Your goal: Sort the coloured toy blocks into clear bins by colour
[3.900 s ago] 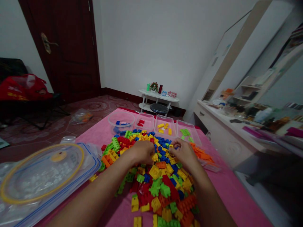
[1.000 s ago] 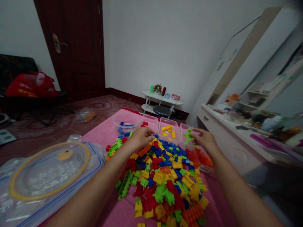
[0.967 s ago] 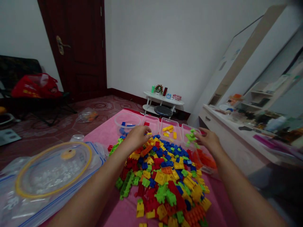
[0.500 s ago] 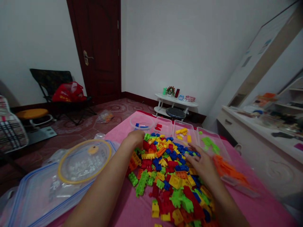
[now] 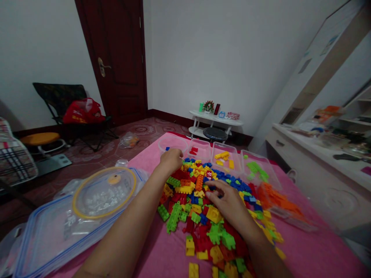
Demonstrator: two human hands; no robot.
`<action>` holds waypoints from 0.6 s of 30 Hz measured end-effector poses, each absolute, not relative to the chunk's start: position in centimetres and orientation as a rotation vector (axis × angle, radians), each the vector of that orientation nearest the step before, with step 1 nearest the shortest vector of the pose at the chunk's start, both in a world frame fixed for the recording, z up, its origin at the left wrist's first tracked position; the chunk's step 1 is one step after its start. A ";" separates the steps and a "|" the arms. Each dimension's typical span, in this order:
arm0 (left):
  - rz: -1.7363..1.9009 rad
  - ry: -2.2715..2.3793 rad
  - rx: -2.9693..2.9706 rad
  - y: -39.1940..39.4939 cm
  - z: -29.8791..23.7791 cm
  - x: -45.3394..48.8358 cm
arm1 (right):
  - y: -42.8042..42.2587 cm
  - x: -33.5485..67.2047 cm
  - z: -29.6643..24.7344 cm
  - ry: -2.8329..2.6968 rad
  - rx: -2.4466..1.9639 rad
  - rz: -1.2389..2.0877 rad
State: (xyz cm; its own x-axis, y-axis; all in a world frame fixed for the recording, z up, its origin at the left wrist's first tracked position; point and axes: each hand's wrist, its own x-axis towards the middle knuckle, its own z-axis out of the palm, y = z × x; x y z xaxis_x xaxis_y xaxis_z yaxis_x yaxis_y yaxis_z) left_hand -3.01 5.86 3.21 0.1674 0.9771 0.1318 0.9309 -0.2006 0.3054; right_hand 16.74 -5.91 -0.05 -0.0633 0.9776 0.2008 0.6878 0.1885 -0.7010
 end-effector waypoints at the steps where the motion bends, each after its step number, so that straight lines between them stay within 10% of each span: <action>1: 0.421 1.894 2.254 6.1 2.7 -3.1 | -5.9 16.8 -0.1 -1.824 -1.565 0.565; 18: 0.477 1.128 2.161 5.6 2.5 -1.0 | -6.3 15.7 -0.3 -1.731 -1.512 0.604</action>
